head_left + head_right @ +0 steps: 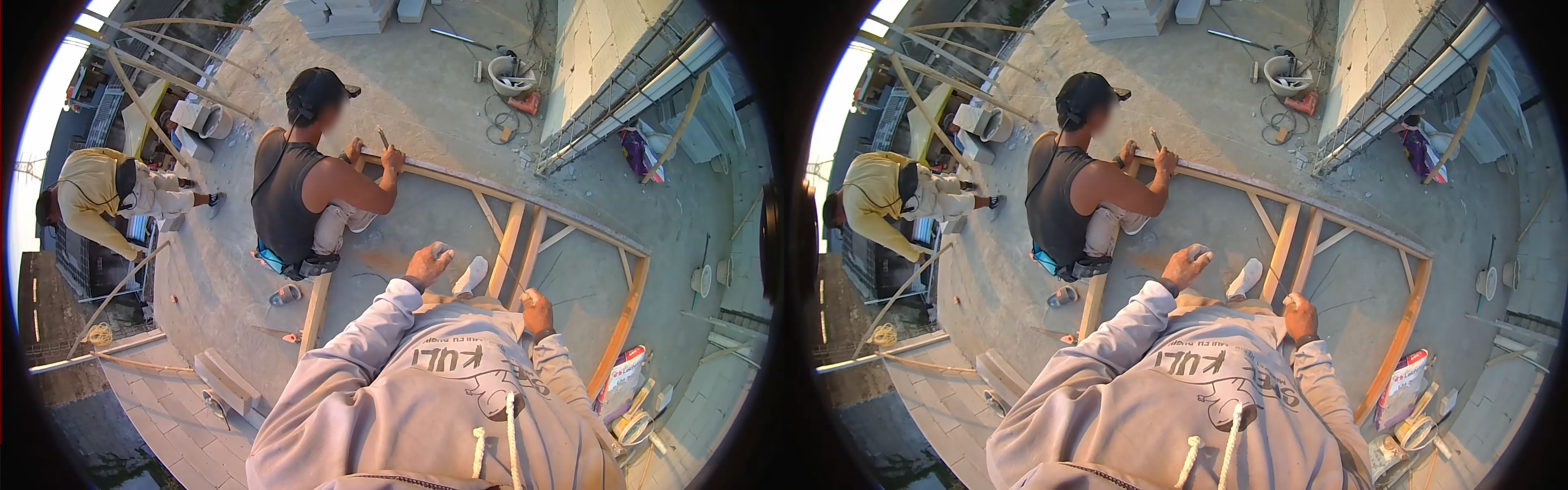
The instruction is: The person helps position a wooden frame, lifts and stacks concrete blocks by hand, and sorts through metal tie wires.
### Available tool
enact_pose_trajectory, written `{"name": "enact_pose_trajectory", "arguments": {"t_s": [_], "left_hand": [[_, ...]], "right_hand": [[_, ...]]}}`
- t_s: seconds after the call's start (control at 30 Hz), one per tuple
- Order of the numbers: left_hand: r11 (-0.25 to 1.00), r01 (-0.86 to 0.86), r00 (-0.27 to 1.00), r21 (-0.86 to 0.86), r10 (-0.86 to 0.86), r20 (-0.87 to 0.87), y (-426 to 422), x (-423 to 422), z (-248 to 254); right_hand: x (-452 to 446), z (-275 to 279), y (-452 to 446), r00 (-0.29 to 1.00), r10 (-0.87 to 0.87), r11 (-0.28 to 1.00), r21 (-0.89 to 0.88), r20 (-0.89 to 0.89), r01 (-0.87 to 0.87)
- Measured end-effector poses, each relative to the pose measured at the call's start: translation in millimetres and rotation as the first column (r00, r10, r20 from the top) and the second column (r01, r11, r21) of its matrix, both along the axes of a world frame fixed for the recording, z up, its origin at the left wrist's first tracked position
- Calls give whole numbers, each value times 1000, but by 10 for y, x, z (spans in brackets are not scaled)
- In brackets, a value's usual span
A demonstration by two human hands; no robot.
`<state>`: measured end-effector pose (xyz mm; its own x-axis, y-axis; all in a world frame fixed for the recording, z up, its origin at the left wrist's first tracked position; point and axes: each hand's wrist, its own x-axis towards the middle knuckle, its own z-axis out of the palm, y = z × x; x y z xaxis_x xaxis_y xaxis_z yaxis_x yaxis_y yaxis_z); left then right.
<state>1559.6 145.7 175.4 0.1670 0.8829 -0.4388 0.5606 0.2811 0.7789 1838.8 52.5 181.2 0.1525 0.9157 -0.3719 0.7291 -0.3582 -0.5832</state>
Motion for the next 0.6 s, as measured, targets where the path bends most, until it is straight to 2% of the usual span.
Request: {"name": "enact_pose_trajectory", "arguments": {"t_s": [0.07,0.2,0.3,0.47,0.6], "left_hand": [[1000,-24,1000,18,23,18,-75,-206,-18],[995,-93,995,45,92,25,-317,-734,-20],[976,-209,978,-68,210,11,-645,-1209,-141],[966,-254,961,-50,246,-125,-1295,-1896,-326],[957,-287,950,-45,278,-143,-1584,-2120,-353]], "right_hand": [[-70,-46,-65,1000,-12,1000,18,25,12],[-234,-154,-350,993,-43,995,-82,112,52],[-330,-418,-708,986,-52,990,-122,158,72],[-562,-432,-1200,984,-60,976,-197,169,93],[-645,-530,-1281,982,6,988,-150,188,23]]}}
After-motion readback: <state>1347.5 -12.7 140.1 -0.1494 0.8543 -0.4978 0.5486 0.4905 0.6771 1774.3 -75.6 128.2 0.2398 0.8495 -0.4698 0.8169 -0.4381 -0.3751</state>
